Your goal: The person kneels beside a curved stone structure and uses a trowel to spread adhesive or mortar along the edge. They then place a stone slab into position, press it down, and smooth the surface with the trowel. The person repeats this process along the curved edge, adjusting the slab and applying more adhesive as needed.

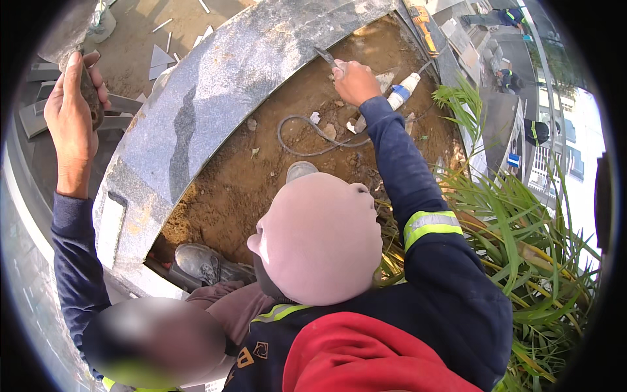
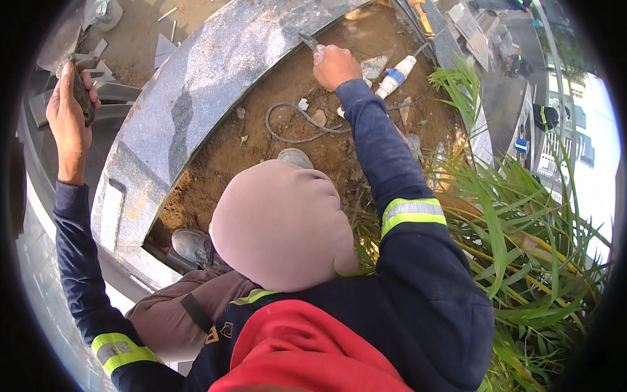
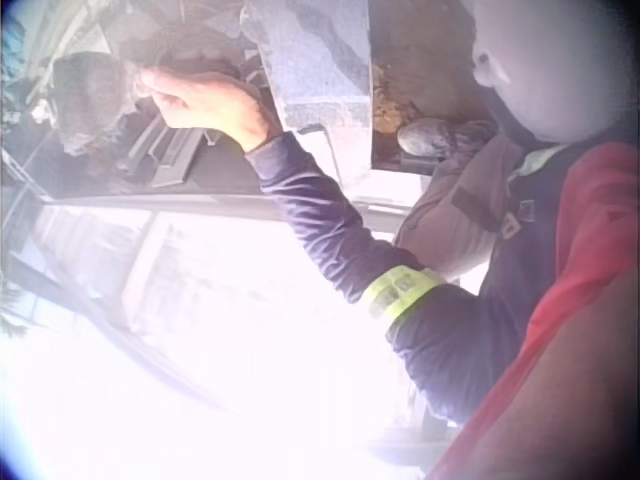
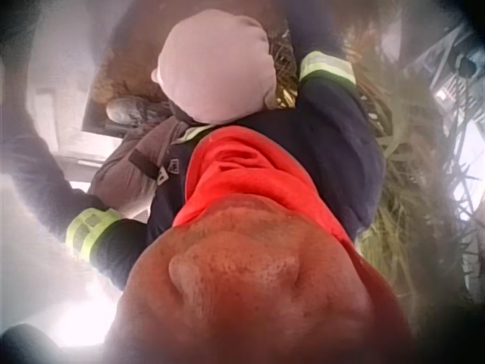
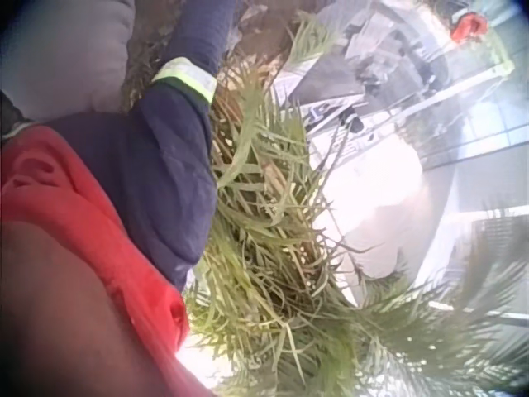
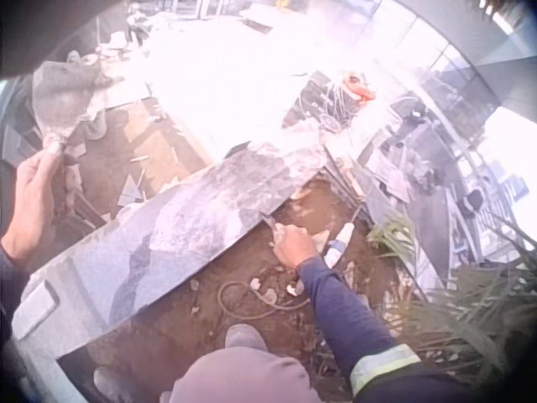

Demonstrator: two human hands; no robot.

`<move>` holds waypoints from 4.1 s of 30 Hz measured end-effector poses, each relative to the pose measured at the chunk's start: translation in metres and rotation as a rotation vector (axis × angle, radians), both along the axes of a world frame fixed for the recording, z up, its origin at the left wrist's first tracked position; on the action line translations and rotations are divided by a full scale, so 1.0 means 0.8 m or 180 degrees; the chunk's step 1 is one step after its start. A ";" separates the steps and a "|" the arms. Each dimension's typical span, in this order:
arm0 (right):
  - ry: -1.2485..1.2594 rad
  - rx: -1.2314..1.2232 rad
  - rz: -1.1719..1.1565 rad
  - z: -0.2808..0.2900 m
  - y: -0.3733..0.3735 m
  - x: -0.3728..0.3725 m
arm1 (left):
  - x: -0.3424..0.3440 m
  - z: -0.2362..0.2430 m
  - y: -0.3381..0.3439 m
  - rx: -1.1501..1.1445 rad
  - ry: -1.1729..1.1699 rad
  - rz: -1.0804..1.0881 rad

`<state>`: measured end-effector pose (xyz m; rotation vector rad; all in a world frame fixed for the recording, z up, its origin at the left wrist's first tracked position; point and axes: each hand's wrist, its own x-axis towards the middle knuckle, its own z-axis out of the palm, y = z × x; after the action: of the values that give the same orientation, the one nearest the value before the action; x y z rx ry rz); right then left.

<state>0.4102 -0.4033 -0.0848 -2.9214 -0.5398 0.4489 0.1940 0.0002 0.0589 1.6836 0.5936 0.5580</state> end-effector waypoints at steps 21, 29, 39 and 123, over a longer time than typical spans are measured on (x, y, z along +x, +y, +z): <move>0.1862 0.4452 -0.2489 -0.067 -0.025 -0.119 | -0.123 -0.154 0.106 -0.0080 0.0665 0.0854; 0.4059 0.6539 -0.3292 -0.133 0.052 -0.161 | -0.119 -0.138 0.094 -0.0020 0.0744 0.0797; 0.2323 0.6105 -0.3582 -0.149 0.030 0.034 | -0.127 -0.123 0.087 0.0077 0.0794 0.0798; 0.1589 0.1305 0.4426 -0.078 0.330 -0.484 | -0.251 -0.071 0.167 0.0750 0.0674 0.2080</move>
<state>0.0228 -0.1393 -0.1475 -1.5281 -2.1284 0.9522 -0.0070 0.1334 0.0019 1.7688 1.2943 0.9463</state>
